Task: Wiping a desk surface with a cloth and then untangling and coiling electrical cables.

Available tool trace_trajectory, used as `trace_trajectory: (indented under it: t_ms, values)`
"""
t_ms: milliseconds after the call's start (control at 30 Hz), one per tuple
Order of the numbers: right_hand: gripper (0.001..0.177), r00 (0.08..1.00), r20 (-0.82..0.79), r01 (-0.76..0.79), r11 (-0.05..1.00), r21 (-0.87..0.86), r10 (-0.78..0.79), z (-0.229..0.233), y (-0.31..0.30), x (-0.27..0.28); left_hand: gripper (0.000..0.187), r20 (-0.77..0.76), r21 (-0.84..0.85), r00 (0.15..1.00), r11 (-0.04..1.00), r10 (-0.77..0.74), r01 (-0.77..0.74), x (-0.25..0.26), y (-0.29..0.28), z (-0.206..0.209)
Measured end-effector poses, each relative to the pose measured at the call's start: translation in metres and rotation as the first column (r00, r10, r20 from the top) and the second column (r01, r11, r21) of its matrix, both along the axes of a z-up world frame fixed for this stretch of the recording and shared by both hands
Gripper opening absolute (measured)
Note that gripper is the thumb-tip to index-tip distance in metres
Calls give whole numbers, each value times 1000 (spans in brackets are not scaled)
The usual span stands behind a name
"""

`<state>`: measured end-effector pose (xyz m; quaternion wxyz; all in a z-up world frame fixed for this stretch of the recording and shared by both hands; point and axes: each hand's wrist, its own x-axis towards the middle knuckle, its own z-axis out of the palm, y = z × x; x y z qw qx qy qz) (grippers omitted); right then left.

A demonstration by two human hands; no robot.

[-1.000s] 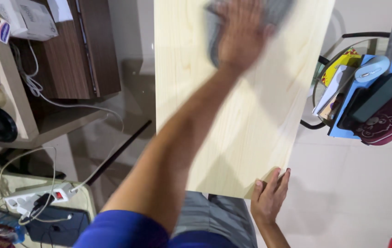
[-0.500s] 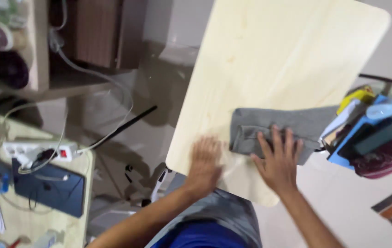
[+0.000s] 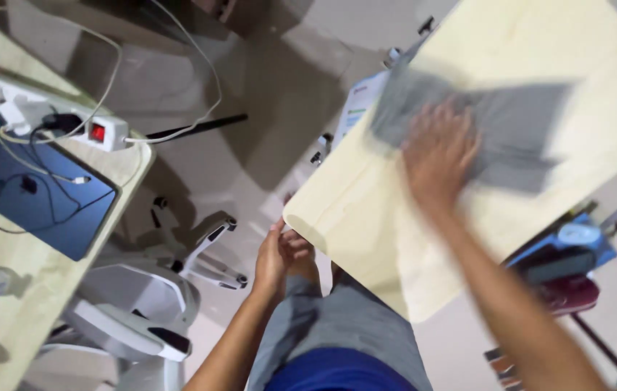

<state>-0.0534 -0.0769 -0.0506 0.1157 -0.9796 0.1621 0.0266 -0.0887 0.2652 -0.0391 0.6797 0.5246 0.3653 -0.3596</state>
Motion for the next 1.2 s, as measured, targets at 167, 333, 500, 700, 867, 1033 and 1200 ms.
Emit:
trace_trajectory:
  t_ms: [167,333,500,700,867,1033,1200]
  values:
    - [64,733,-66,-662,732,162,677,18,107,-76,59,-51,-112,987,982,149,-154,-10,4,-12]
    - [54,785,13,-613,778,-138,620,-9,-43,20,61,-44,-290,988,944,148,-154,-23,2,-28]
    - [61,976,-44,214,977,-20,-215,18,-99,68,53,-75,-321,992,939,103,-122,-61,-11,-35]
    - [70,777,-123,-629,752,-198,618,-21,97,-93,45,-49,-280,986,950,-157,137,-148,-49,-73]
    - [66,816,-75,-570,820,52,573,-23,-2,-108,44,166,-312,973,927,-163,209,-208,-77,-120]
    - [64,999,-16,-47,997,-60,46,-21,-120,-78,50,122,-243,971,942,-205,230,-209,-94,-86]
    - [75,953,9,-300,950,-91,302,-36,-11,-160,38,202,-288,977,949,-68,126,-241,-125,-117]
